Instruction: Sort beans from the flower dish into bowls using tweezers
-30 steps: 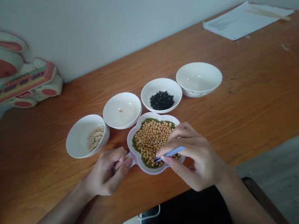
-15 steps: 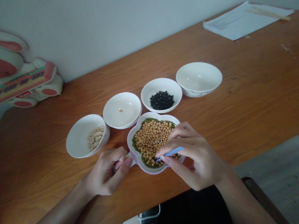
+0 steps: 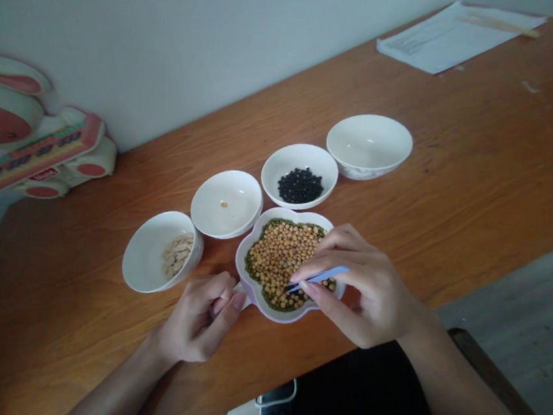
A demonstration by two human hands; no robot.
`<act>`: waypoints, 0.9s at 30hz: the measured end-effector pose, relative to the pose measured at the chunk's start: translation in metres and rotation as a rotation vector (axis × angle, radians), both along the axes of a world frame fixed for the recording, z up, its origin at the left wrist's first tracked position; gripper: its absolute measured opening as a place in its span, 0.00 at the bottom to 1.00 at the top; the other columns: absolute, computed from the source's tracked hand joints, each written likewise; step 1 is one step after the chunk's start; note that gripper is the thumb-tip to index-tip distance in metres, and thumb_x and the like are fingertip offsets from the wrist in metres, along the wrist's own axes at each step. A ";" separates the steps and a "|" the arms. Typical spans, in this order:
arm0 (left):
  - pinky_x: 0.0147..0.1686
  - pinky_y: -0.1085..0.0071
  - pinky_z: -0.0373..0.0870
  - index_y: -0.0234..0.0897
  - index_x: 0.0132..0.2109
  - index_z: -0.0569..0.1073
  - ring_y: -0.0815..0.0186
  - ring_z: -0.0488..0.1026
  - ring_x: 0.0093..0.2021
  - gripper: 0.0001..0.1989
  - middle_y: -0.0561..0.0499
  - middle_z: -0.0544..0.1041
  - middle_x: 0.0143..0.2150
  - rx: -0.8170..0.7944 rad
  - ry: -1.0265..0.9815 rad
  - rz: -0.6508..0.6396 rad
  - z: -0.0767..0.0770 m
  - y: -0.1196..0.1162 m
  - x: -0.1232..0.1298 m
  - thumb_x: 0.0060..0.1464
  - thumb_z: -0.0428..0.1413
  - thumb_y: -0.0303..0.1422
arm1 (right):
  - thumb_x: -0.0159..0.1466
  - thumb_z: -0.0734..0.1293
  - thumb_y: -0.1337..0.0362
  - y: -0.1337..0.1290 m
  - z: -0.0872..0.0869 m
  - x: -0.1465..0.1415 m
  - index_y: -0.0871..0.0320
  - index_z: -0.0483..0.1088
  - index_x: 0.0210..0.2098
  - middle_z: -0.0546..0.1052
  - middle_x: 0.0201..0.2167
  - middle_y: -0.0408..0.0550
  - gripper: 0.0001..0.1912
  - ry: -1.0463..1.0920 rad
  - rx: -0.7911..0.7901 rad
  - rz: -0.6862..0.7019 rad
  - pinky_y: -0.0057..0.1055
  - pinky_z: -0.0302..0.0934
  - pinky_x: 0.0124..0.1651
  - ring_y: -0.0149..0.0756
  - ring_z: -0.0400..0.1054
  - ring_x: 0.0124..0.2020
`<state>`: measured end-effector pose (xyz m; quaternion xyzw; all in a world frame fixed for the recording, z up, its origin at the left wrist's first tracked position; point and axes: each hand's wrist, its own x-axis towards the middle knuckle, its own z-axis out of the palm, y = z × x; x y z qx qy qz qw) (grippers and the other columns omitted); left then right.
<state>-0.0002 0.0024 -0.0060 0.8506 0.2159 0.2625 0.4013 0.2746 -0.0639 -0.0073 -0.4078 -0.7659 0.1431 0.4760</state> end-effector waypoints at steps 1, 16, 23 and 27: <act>0.23 0.73 0.49 0.40 0.31 0.53 0.75 0.52 0.21 0.18 0.61 0.55 0.23 -0.001 0.000 0.001 0.000 0.000 0.000 0.63 0.54 0.23 | 0.62 0.70 0.74 0.000 0.000 0.000 0.54 0.77 0.46 0.85 0.37 0.43 0.14 -0.002 -0.003 0.004 0.37 0.68 0.42 0.36 0.73 0.37; 0.23 0.74 0.49 0.40 0.31 0.53 0.75 0.52 0.21 0.17 0.61 0.55 0.23 0.004 -0.007 0.008 0.000 0.000 0.000 0.62 0.54 0.23 | 0.63 0.70 0.72 0.001 0.001 0.000 0.53 0.79 0.45 0.83 0.34 0.44 0.13 -0.035 -0.021 -0.008 0.37 0.68 0.41 0.36 0.73 0.36; 0.23 0.73 0.48 0.40 0.31 0.52 0.75 0.52 0.21 0.18 0.61 0.55 0.23 0.001 -0.008 0.008 0.001 0.000 0.002 0.63 0.53 0.23 | 0.63 0.70 0.74 -0.001 0.000 0.000 0.52 0.78 0.47 0.85 0.37 0.44 0.15 -0.001 0.035 -0.039 0.41 0.69 0.41 0.38 0.74 0.36; 0.23 0.72 0.49 0.41 0.31 0.52 0.74 0.52 0.22 0.18 0.60 0.55 0.23 -0.003 0.001 0.012 0.001 0.000 0.001 0.63 0.53 0.24 | 0.63 0.71 0.74 0.000 -0.003 0.000 0.48 0.79 0.51 0.85 0.37 0.44 0.20 0.053 0.149 -0.299 0.42 0.67 0.37 0.41 0.73 0.35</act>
